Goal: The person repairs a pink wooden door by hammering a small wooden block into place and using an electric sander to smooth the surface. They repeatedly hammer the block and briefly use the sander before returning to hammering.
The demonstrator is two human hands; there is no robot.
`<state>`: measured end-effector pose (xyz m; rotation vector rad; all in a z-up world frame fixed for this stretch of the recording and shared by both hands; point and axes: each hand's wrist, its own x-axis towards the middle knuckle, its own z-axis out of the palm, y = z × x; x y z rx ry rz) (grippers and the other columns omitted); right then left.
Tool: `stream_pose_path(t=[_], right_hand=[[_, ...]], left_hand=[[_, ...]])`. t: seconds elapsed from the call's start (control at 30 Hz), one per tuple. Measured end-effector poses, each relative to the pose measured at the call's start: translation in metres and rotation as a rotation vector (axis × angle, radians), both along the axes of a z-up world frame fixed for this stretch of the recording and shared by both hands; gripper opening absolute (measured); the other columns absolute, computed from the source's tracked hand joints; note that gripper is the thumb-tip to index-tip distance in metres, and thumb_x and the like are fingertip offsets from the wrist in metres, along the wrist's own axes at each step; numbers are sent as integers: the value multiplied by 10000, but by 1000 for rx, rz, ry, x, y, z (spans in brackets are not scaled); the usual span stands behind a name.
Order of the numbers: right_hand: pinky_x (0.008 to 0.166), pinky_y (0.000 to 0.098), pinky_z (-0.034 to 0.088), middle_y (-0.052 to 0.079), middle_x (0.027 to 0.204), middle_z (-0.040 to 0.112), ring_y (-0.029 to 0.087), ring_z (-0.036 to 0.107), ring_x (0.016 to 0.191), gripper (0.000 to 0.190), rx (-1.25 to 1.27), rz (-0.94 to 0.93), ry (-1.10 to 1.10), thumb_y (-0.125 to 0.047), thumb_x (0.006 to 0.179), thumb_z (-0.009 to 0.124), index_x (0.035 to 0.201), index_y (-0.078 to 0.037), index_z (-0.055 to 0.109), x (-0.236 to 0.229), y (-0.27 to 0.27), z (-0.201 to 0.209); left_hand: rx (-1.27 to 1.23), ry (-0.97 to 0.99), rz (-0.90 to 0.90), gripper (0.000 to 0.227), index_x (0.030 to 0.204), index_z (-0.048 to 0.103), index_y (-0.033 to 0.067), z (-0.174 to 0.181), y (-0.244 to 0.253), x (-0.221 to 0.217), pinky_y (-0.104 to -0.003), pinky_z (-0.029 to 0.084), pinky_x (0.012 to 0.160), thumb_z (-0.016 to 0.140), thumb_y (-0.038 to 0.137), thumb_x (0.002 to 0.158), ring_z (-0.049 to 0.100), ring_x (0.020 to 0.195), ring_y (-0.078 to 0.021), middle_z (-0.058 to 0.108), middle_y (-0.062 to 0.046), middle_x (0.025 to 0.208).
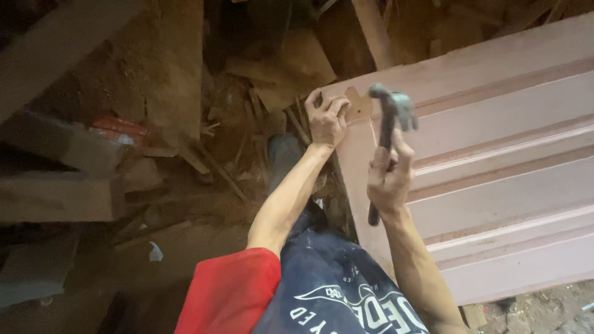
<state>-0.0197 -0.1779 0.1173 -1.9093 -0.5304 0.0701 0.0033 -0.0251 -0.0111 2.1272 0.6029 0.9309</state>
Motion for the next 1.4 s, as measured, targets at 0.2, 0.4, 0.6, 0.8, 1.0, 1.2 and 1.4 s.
stream_pose_path(t=[0.2,0.4,0.6,0.8,1.0,1.2,1.4], right_hand=[[614,303,502,154,933,648,165,620,712,336,-317,7,-180,-101,1097,591,1425,-81,521,3,-3,-2],[548,274,452,96,959,650,102,547,619,385,-172,75,-93,-83,1064,587,1441,-80,505,-1,-11,-1],[513,278,444,31,763,591,76,557,592,347,-103,-21,-147,-71,1097,583,1433,-81,494,14,9,3],[488,309,440,77,724,583,87,549,589,340,-256,25,-130,-66,1069,610,1402,-36,545,13,8,6],[533,312,469,82,721,575,116,522,591,349,-256,17,-64,-64,1067,591,1410,-25,537,7,3,8],[658,361,534,159,878,668,202,640,713,301,-118,58,-273,-99,1110,525,1403,-38,496,13,11,9],[546,354,534,110,805,678,172,669,619,348,-170,-23,-103,-55,1071,570,1415,-51,517,12,12,10]], left_hand=[[41,19,-33,114,970,747,174,0,1,3,-485,436,1138,747,103,880,584,1197,-341,749,23,1041],[28,29,-41,77,957,746,165,-4,-8,-11,-505,445,1102,769,127,894,571,1186,-367,739,-9,1016],[24,-10,-35,84,944,741,167,-3,8,2,-505,453,1092,768,121,879,567,1181,-370,741,-7,1037],[72,9,-19,105,946,746,148,-6,2,6,-503,448,1077,759,114,847,548,1202,-412,743,-21,1018],[32,36,-60,79,951,760,178,-10,-5,-6,-508,453,1147,782,115,909,615,1131,-295,745,16,1035],[56,11,-17,123,937,760,160,-7,3,-6,-491,468,1074,770,90,835,568,1191,-393,737,-11,1028],[49,-16,-28,94,911,753,169,-10,12,6,-490,461,1093,791,109,848,589,1142,-357,732,-9,987]])
